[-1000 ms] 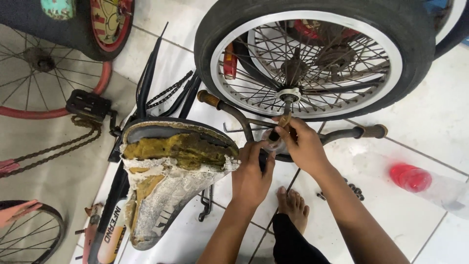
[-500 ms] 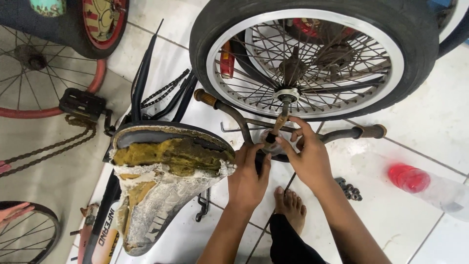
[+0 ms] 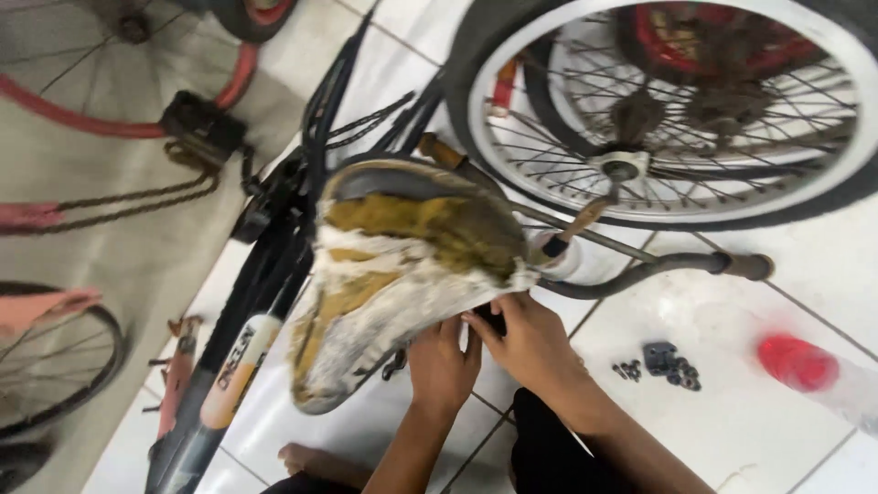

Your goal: Cleaning a bicycle frame using a brush to apply cleaner and a cloth to wipe it down.

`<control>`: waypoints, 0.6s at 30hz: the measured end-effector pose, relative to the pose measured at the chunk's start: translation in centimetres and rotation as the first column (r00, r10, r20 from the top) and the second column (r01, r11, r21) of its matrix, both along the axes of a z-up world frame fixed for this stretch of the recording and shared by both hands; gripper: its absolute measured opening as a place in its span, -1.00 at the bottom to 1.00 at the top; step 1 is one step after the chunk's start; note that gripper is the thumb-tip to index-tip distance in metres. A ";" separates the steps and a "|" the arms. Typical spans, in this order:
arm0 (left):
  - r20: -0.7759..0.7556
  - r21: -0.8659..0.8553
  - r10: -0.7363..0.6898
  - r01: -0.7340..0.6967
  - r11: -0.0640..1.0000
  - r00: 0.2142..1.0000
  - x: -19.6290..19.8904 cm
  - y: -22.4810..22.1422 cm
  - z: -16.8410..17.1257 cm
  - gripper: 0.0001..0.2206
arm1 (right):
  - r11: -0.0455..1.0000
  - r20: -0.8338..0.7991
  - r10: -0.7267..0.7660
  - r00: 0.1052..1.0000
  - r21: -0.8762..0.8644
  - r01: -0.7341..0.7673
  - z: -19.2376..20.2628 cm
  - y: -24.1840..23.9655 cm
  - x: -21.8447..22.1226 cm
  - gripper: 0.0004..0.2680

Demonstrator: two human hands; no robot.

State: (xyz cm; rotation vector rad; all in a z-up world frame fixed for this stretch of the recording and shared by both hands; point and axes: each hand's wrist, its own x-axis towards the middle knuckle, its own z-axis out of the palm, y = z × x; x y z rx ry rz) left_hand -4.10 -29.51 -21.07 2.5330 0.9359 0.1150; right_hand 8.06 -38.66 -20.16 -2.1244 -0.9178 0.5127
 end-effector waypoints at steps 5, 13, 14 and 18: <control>0.012 0.209 0.130 -0.130 0.969 0.991 -4.0 1.8 -0.7 -0.64 | 0.948 -0.075 0.239 0.968 -0.199 -0.249 -2.1 3.0 -2.9 -0.77; -0.006 0.222 0.110 -0.106 0.969 0.994 -7.5 2.6 -3.0 -0.66 | 0.847 -0.131 0.280 0.951 -0.432 -0.308 -2.1 4.5 -3.4 -0.80; -0.004 0.224 0.114 -0.110 0.968 0.994 -7.2 2.8 -2.8 -0.66 | 0.848 -0.128 0.283 0.951 -0.430 -0.310 -2.1 4.6 -3.2 -0.80; -0.015 0.182 0.097 -0.093 0.979 0.995 -6.5 2.0 -2.2 -0.66 | 0.831 -0.036 0.232 0.972 -0.512 -0.218 0.0 3.9 -2.7 -0.71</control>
